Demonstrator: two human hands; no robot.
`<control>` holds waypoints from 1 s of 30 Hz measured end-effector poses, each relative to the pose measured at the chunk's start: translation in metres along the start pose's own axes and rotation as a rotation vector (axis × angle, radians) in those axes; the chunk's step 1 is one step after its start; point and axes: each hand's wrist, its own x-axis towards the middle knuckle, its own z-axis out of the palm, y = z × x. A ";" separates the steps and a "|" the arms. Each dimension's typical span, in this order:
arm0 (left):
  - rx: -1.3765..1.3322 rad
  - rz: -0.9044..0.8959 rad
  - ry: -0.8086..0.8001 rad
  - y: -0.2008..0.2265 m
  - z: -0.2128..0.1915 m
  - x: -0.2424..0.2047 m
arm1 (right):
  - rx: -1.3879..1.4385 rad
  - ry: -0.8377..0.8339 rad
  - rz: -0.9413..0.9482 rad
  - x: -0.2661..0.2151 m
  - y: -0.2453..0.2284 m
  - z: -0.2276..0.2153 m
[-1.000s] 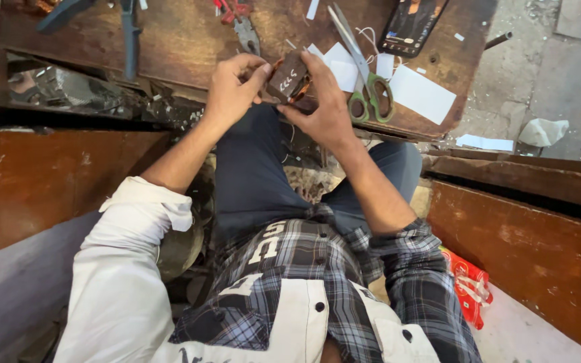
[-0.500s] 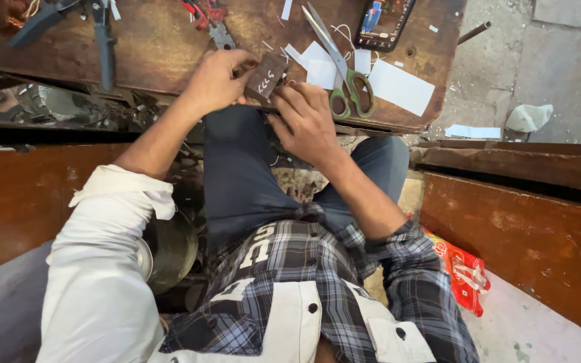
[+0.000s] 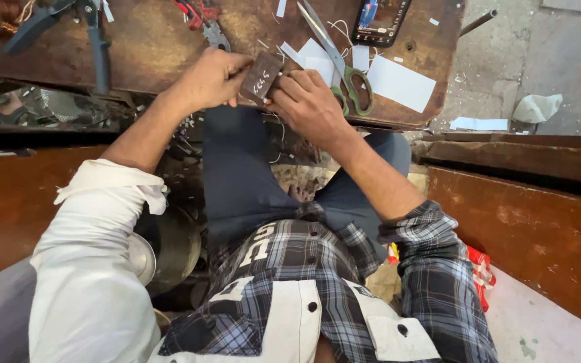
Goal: The person wraps white tape around a copper wire coil, then winds the coil around a rectangular wooden block. They continue winding the wire around the block and then remove the coil from the block.
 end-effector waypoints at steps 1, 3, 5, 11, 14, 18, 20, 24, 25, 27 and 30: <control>0.005 0.008 -0.005 0.000 -0.001 0.000 | 0.010 -0.007 -0.009 0.000 0.002 0.001; 0.017 0.022 -0.018 -0.001 -0.002 0.001 | 0.039 0.004 -0.018 0.000 0.004 0.004; 0.002 0.012 -0.031 -0.001 -0.001 0.004 | 0.053 0.006 -0.012 -0.002 0.006 0.007; -0.041 -0.065 -0.051 -0.002 0.000 0.005 | 0.049 0.025 0.016 0.000 0.007 0.016; -0.082 -0.124 -0.042 -0.006 0.006 0.004 | 0.002 0.079 0.044 -0.002 0.006 0.019; -0.149 -0.157 0.035 -0.021 0.012 0.002 | -0.010 0.160 0.110 -0.006 -0.003 0.025; -0.222 -0.170 0.031 -0.021 0.015 0.000 | 0.017 0.196 0.120 -0.002 -0.006 0.024; -0.209 -0.137 0.093 -0.014 0.018 -0.005 | 0.194 0.282 0.235 -0.002 -0.024 0.013; -0.189 -0.126 0.128 -0.014 0.017 -0.003 | 0.272 0.305 0.283 -0.001 -0.027 0.013; -0.165 -0.128 0.172 -0.014 0.023 -0.009 | 0.431 0.397 0.610 -0.005 -0.041 0.016; -0.147 -0.005 0.231 -0.017 0.025 -0.011 | 0.424 0.291 0.871 -0.004 -0.043 0.022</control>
